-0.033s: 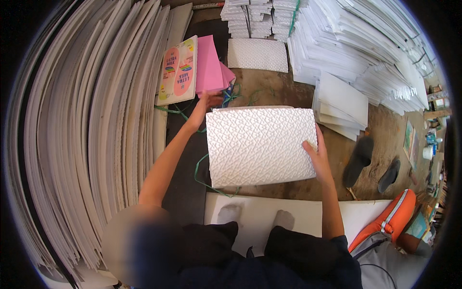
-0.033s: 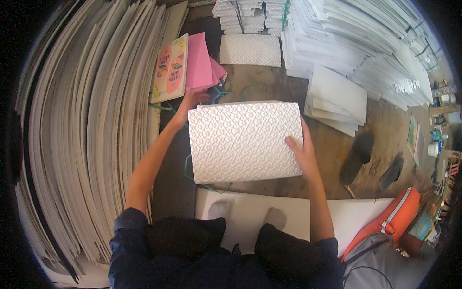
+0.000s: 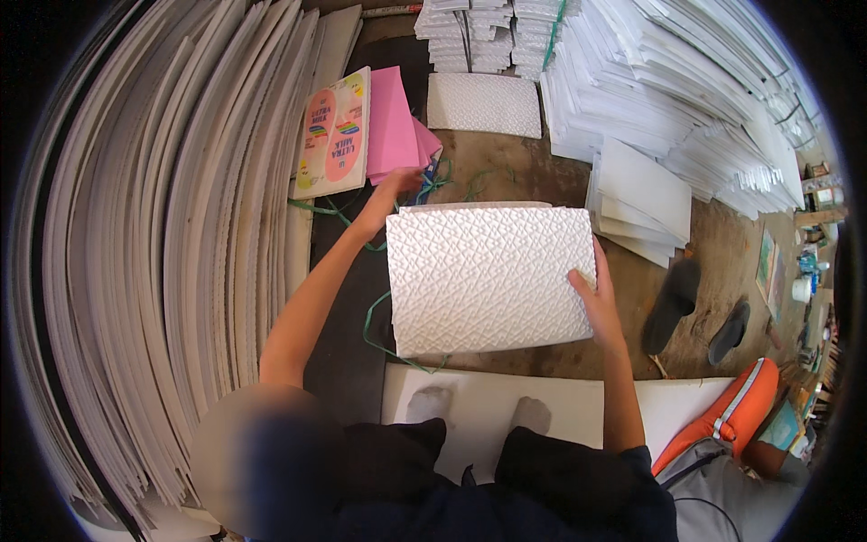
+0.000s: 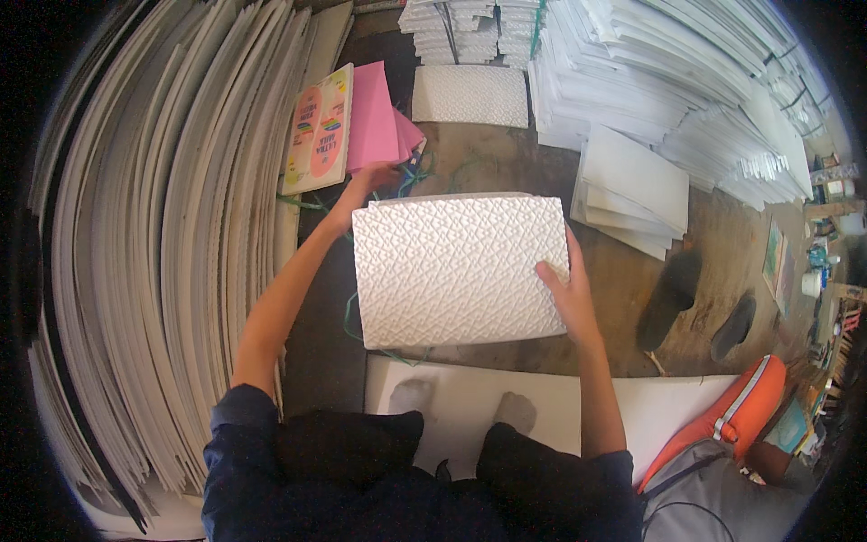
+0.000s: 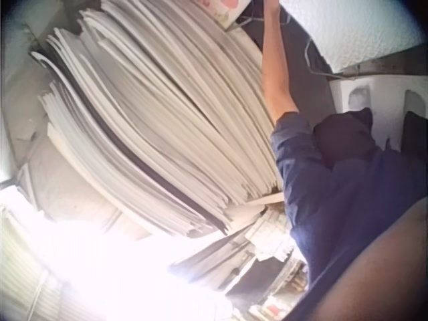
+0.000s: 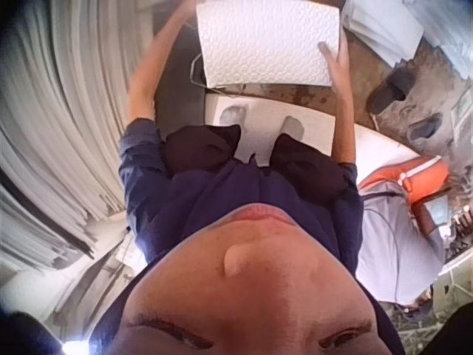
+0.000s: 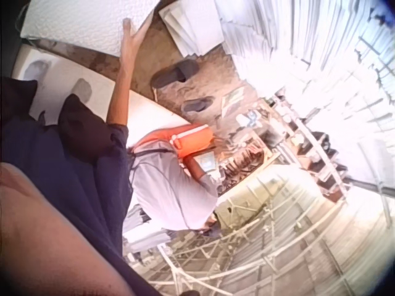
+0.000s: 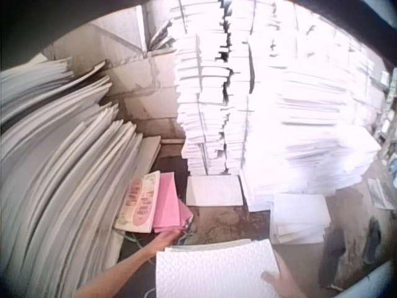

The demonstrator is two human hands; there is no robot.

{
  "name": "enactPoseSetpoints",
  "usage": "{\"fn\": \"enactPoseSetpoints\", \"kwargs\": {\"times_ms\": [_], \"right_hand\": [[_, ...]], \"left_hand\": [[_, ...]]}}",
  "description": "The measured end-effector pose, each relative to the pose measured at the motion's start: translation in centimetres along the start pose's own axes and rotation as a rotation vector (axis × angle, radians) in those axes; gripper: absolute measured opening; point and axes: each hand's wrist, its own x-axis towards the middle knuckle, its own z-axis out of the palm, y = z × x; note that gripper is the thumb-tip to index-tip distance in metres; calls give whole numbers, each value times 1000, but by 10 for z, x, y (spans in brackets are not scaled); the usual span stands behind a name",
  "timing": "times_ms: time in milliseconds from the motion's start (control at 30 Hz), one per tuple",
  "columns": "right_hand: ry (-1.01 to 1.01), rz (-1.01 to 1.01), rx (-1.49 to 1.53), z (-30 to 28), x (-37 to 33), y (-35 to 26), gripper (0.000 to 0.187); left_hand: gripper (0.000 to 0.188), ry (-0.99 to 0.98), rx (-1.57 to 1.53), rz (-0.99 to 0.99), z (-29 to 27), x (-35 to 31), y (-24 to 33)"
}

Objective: The person stacks white textured paper sheets into a neat pile on the floor. They then wrap a green string around the stack multiple times to secure it into a bundle. The person repeats this process, creating multiple tied bundles of paper.

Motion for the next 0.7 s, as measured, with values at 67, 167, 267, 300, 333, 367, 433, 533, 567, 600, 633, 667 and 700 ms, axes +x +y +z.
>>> {"fn": "enactPoseSetpoints", "kwargs": {"times_ms": [67,167,267,300,333,367,433,533,567,600,633,667,700], "right_hand": [[-2,23,27,1,0,-4,62],[1,20,12,0,1,0,63],[6,28,9,1,2,-2,64],[5,35,15,1,2,-3,64],[10,47,15,1,2,-1,64],[12,58,14,0,1,0,64],[10,64,7,-1,1,1,64],[7,61,-5,0,1,-2,64],[11,69,-2,0,1,-2,64],[15,78,1,1,1,-3,64],[20,84,1,0,0,0,64],[26,90,1,-2,0,3,65],[32,96,2,-3,-1,5,65]], "left_hand": [[36,-188,270,-30,15,27,-3],[43,-447,467,111,40,57,-3],[49,-585,565,158,48,71,-13],[50,-611,598,143,51,74,-17],[47,-642,618,139,50,78,-21],[44,-679,611,105,51,79,-25],[40,-746,567,13,54,81,-34],[38,-810,501,-226,50,87,-44],[38,-807,518,-310,47,88,-45],[40,-795,565,-397,43,89,-47],[39,-767,644,-446,39,91,-45],[38,-740,720,-497,36,93,-42],[38,-710,798,-546,32,93,-40]]}}
